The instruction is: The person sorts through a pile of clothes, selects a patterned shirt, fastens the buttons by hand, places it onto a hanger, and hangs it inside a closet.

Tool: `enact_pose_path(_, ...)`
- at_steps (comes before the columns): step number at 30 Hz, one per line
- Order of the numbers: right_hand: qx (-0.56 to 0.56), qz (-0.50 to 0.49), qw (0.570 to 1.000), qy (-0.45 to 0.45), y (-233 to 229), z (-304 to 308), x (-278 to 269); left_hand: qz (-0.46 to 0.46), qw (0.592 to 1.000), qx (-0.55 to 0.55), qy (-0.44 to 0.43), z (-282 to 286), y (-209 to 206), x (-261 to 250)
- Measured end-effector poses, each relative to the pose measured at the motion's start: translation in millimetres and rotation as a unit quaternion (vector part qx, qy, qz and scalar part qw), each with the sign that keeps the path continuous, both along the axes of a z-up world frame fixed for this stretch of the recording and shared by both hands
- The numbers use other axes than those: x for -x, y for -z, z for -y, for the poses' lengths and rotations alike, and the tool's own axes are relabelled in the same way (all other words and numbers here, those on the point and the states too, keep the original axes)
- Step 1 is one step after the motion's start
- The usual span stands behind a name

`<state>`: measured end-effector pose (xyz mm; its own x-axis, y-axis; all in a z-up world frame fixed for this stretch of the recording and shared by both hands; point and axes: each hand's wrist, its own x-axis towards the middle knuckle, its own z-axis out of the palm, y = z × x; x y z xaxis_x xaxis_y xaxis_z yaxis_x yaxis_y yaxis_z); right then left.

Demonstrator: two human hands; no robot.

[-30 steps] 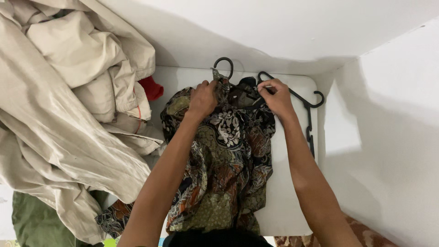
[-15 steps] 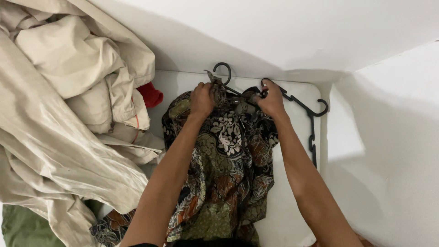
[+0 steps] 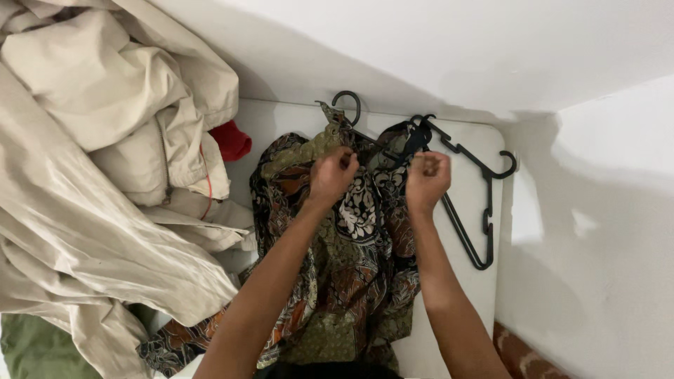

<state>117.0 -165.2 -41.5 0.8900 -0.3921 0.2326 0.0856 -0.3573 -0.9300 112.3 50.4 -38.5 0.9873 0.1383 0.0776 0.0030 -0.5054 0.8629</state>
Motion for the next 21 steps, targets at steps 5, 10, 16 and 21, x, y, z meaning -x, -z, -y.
enact_pose_path(5, 0.025, -0.225, 0.974, 0.003, 8, -27, 21, -0.108, 0.993, -0.044, -0.003, 14, -9, -8)
enact_pose_path(10, -0.073, -0.235, 0.969, 0.004, 13, -32, 9, -0.108, 0.991, -0.056, -0.047, 24, 3, -10)
enact_pose_path(16, -0.185, -0.225, 0.951, -0.099, 32, -1, 8, -0.138, 0.987, -0.058, -0.065, 22, 11, -18)
enact_pose_path(21, -0.337, -0.226, 0.907, -0.107, 24, 11, 7, -0.123, 0.989, -0.064, -0.050, 28, 15, -22)
